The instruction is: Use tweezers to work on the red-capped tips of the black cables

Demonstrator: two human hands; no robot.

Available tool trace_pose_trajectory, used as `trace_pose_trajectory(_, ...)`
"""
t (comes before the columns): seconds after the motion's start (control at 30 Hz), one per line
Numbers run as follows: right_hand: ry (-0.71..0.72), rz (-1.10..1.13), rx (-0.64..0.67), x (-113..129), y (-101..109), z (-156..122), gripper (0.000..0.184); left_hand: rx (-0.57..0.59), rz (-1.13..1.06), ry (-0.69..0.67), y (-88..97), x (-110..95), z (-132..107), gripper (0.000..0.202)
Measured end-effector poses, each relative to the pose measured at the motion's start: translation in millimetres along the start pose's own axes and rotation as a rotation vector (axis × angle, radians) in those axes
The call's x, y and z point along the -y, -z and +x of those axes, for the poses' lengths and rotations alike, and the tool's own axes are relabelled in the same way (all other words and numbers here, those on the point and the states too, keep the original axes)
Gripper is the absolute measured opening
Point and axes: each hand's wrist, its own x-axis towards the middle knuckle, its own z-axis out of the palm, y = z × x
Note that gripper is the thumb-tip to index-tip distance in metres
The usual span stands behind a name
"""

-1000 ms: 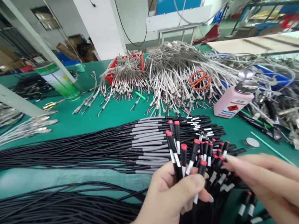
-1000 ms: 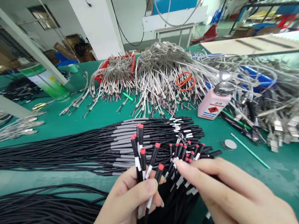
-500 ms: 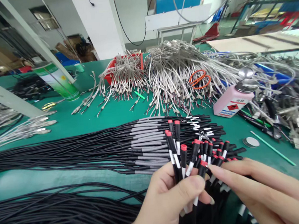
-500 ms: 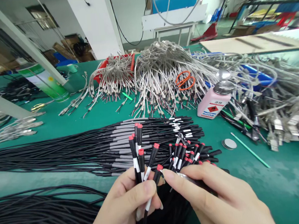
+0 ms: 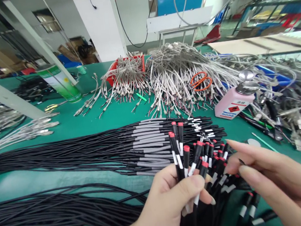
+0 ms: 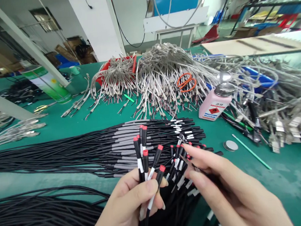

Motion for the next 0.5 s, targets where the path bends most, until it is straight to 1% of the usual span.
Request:
trace_pose_trajectory(0.07,-0.058,0.117,0.093,6.3,-2.2,3.5,0.032,0.027,-0.002,-0.004,-0.4,0.0,-0.3,0.032)
trace_pose_trajectory(0.17,-0.069,0.182,0.165,13.7,-3.8,9.2,0.014,0.060,0.015,-0.012,-2.0,1.4,-0.5,0.028)
trace_pose_trajectory(0.33,-0.057,0.221,0.219,19.8,-4.2,12.7,0.010,0.093,0.005,-0.059,-7.2,1.9,-0.6,0.027)
trace_pose_trajectory(0.4,-0.074,0.243,0.217,22.7,-6.2,13.5,0.008,0.104,0.006,-0.063,-8.8,1.9,-1.1,0.026)
trace_pose_trajectory(0.5,-0.082,0.259,0.204,26.7,-10.1,14.3,0.012,0.112,0.021,-0.061,-9.3,2.3,-1.4,0.026)
